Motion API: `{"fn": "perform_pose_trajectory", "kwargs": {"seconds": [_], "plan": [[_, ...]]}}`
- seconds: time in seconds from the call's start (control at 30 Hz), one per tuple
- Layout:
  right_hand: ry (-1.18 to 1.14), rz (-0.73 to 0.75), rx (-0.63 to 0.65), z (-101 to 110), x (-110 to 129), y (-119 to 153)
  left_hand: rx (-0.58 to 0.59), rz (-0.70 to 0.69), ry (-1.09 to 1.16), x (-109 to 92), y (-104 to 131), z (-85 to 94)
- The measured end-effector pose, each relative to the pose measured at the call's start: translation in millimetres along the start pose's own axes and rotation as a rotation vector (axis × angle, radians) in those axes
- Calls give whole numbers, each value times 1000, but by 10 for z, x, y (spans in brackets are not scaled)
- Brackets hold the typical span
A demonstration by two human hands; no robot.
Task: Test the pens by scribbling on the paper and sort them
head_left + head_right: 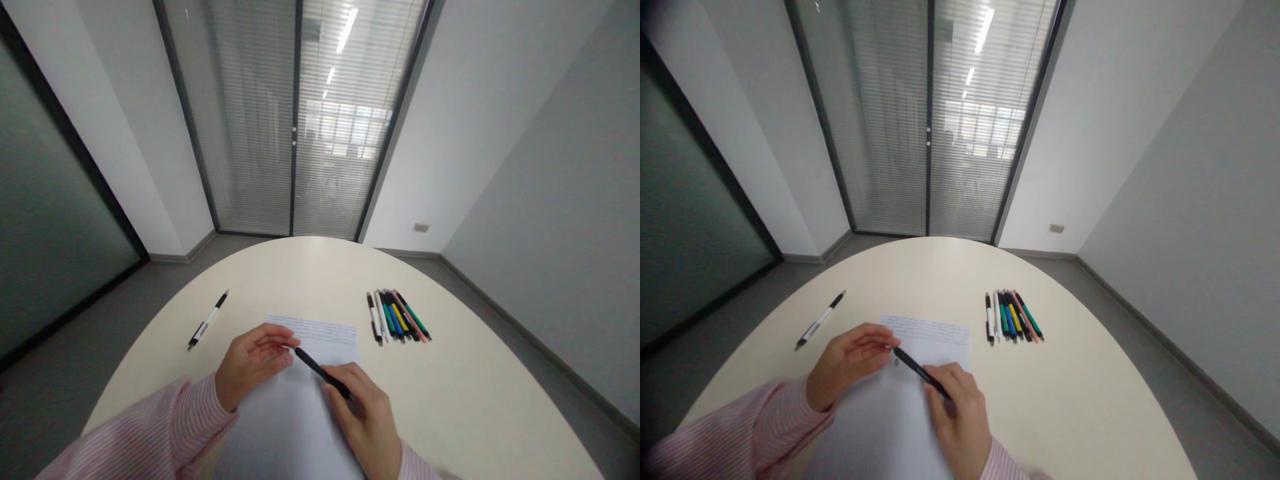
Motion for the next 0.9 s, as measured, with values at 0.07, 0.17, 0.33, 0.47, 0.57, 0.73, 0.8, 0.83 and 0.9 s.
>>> {"fn": "perform_pose_trajectory", "kwargs": {"seconds": [0.07, 0.17, 0.33, 0.47, 0.57, 0.73, 0.8, 0.83, 0.9], "plan": [[-8, 0, -5, -7, -17, 4, 26, -46, -100, 5, -5, 4], [-19, -4, -19, -11, -32, 6, 105, -181, -468, 47, -6, 12], [-30, -19, -36, 2, -15, -13, 225, -257, -877, 185, 13, 36], [-18, -16, -42, 10, -2, -21, 209, -63, -653, 152, -33, 45], [-1, -17, -52, 10, -16, -14, 81, 151, -233, 86, -75, 48], [47, -33, -52, 19, -66, -14, -74, 272, 99, 46, -88, 51], [80, -28, -55, 30, -84, -17, -55, 283, 101, 36, -89, 46], [98, -22, -57, 35, -92, -17, -44, 283, 80, 30, -92, 45], [132, -5, -60, 44, -103, -12, -29, 266, 14, 16, -100, 45]]}}
Point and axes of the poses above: each hand's wrist, its own y-axis away from the middle knuckle, its own z-axis out of the back of the hand, x = y × z, the point moved 1 cm from there along -y, towards the middle knuckle, and after that the axes turned 11 degrees about -z, right-handed, at the moved point
